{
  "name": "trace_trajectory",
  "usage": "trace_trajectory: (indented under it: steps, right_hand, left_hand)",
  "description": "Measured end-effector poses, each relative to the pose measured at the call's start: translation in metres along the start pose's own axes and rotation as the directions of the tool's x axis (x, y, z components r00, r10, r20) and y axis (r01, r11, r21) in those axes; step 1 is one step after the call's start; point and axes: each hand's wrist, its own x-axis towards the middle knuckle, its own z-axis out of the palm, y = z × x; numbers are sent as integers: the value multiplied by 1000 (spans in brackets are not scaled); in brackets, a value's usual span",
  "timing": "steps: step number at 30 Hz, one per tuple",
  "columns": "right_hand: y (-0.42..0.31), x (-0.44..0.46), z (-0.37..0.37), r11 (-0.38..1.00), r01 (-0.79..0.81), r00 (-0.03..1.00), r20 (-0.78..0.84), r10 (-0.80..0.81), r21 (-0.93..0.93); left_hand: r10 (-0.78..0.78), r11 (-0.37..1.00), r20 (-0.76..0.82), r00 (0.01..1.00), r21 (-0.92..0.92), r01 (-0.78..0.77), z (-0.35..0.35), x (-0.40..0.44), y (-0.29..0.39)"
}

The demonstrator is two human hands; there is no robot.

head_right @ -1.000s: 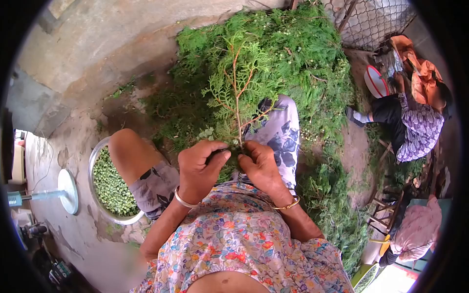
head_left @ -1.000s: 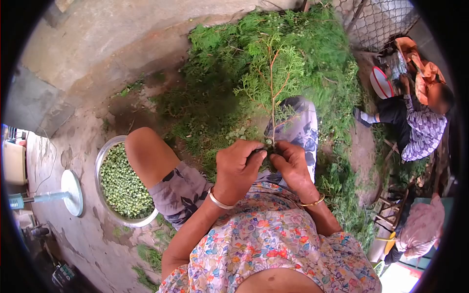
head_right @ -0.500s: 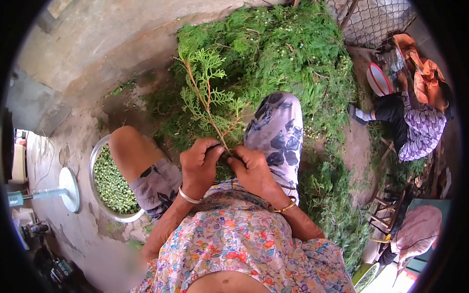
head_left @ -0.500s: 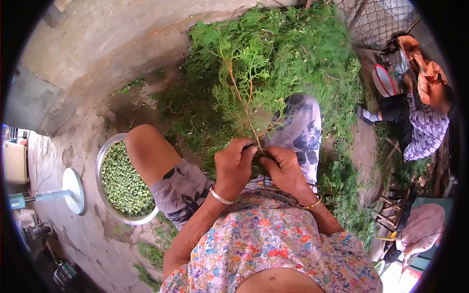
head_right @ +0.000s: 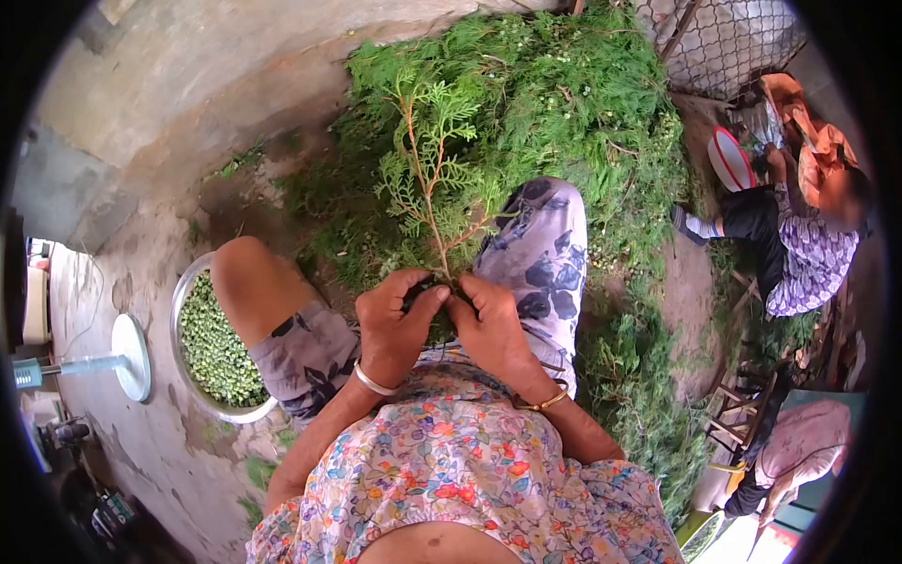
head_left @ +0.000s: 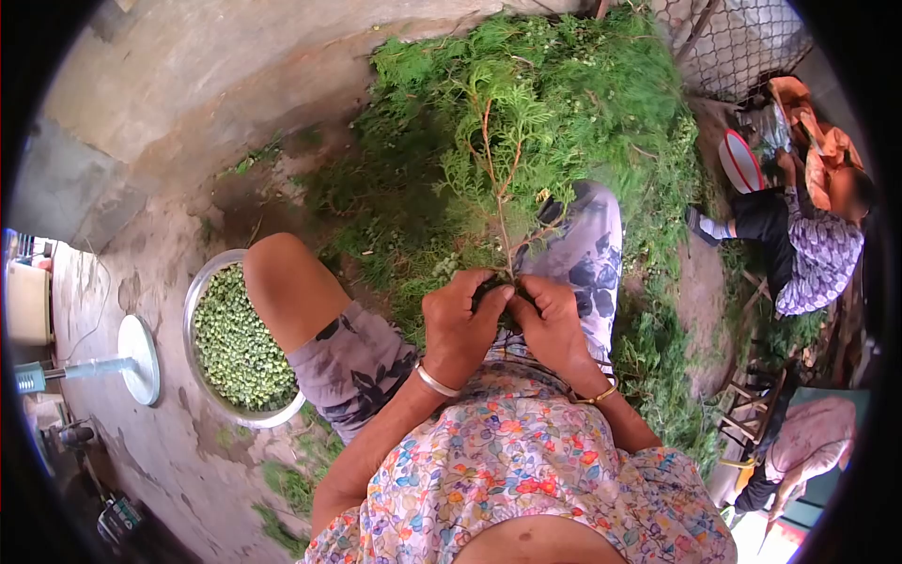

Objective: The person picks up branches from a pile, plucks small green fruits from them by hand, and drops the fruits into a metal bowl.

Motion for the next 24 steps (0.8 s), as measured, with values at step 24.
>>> trace_trajectory:
  steps: [24]
  right_hand:
    - [-4,-5,-5,989,-117,991,76,110,88]
  left_hand:
    - [-478,539,355,803,-604,588,-28,-5,-5]
